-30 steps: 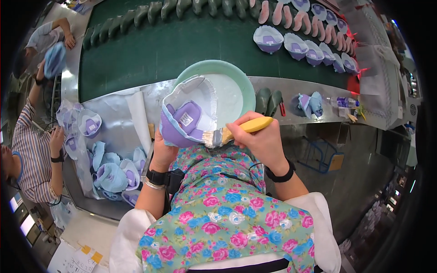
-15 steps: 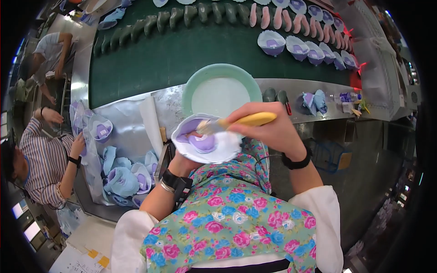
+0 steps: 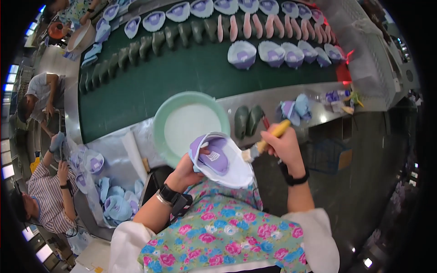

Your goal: Applying white adhesive liquid with a brush to the interior and edges of purple shoe components on a production line.

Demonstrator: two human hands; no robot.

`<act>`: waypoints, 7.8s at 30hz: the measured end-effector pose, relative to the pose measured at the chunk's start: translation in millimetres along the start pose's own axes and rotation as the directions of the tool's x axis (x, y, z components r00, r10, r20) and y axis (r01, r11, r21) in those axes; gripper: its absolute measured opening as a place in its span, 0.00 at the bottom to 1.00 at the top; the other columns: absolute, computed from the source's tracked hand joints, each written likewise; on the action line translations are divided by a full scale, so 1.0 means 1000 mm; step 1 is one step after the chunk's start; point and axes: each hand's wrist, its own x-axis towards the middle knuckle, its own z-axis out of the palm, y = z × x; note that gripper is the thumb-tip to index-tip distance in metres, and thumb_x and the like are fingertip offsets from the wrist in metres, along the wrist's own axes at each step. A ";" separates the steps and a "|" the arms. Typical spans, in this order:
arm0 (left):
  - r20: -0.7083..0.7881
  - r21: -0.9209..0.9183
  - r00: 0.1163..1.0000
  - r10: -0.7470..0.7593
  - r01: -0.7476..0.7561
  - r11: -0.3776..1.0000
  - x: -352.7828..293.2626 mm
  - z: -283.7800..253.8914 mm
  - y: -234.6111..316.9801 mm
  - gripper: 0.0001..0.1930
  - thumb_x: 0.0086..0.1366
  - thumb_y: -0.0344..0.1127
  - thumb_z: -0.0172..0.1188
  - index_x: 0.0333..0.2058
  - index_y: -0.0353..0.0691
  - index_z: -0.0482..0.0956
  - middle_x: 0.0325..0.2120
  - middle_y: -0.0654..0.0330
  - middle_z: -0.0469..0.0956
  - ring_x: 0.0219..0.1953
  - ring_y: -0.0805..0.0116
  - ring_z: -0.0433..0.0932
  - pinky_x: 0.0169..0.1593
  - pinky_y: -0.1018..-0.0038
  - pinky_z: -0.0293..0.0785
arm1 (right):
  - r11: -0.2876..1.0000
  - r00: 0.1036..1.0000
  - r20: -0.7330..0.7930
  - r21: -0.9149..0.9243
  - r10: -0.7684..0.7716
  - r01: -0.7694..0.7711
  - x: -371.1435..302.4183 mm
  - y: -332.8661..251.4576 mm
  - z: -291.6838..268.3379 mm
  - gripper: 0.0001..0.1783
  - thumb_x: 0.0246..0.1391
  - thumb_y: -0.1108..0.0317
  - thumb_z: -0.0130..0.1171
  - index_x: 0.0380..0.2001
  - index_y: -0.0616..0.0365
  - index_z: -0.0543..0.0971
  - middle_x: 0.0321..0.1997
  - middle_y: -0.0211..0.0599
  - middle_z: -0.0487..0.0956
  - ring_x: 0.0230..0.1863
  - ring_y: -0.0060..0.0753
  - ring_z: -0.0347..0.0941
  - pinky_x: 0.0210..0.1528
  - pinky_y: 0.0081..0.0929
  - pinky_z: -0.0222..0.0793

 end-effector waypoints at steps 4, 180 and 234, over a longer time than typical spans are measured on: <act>0.099 -0.105 0.910 0.404 -0.394 0.913 0.095 0.023 0.043 0.10 0.66 0.29 0.47 0.45 0.40 0.72 0.39 0.59 0.73 0.38 0.68 0.73 0.41 0.71 0.71 | 0.932 0.934 -0.358 0.340 0.003 0.127 0.019 0.029 -0.084 0.09 0.54 0.68 0.59 0.22 0.58 0.74 0.16 0.30 0.74 0.13 0.14 0.65 0.13 0.12 0.55; -0.040 -0.387 0.965 0.261 -0.255 0.886 0.231 0.062 0.117 0.23 0.64 0.31 0.53 0.54 0.29 0.59 0.52 0.44 0.65 0.51 0.49 0.72 0.51 0.64 0.74 | 0.991 0.978 -0.200 0.107 -0.058 0.080 0.078 0.024 -0.081 0.09 0.58 0.71 0.51 0.24 0.60 0.69 0.25 0.31 0.71 0.25 0.21 0.66 0.29 0.18 0.64; 0.513 0.458 0.558 0.652 -0.820 0.342 -0.193 -0.131 0.049 0.40 0.64 0.22 0.49 0.68 0.51 0.38 0.64 0.49 0.52 0.61 0.64 0.59 0.63 0.69 0.55 | 0.577 0.560 0.808 -0.372 -0.184 0.727 -0.092 -0.104 0.251 0.22 0.43 0.62 0.68 0.43 0.54 0.76 0.29 0.44 0.76 0.30 0.51 0.73 0.33 0.38 0.69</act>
